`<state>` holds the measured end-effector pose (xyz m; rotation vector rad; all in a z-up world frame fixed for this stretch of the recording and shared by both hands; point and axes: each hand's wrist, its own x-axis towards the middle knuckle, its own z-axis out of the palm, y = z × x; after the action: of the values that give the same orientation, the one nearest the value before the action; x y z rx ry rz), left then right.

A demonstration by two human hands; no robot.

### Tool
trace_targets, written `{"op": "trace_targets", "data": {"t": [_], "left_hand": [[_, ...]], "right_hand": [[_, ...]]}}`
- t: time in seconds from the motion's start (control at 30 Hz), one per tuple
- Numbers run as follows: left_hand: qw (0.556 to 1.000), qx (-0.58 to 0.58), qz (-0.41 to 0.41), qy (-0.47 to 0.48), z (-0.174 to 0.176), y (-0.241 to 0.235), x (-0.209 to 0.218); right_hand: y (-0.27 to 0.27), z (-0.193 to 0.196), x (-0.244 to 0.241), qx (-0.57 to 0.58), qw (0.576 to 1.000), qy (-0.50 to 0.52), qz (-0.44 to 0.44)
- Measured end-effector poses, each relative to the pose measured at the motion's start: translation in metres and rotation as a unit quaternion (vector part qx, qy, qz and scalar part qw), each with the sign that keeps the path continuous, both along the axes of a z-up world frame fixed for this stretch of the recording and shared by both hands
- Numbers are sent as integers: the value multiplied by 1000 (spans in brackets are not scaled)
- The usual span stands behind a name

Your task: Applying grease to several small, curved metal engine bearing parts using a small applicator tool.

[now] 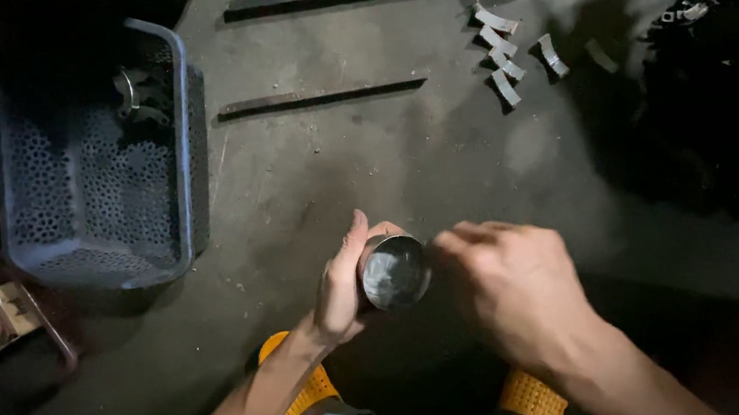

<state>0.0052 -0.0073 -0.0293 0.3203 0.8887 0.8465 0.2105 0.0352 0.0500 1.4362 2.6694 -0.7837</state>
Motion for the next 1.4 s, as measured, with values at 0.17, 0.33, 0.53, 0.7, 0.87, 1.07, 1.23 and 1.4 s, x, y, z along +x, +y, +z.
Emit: {"op": "trace_targets", "data": {"t": [0.17,0.33,0.53,0.7,0.87,1.07,1.23,1.4], "left_hand": [[1000,-2,3,24,4,1,0],[999,11,-13,43,1,1,0],[996,-45,26,77,-6,-4,9],[999,-28,-21,19,6,1,-3],[998,-24,-25,58,3,0,-2],[998,-17,-38,38,4,-3,2],[997,15,-61,36,1,2,-1],[988,-74,-104,92,13,1,-3]], "right_hand": [[-2,-1,1,-2,998,-70,7],[-6,-22,10,-43,997,-52,22],[0,-13,11,51,998,36,1],[-1,-14,21,124,984,-99,77],[-1,-31,22,79,989,-62,106],[4,-35,20,69,983,-68,158],[16,-33,22,151,970,-78,171],[9,-95,41,32,956,-82,281]]}}
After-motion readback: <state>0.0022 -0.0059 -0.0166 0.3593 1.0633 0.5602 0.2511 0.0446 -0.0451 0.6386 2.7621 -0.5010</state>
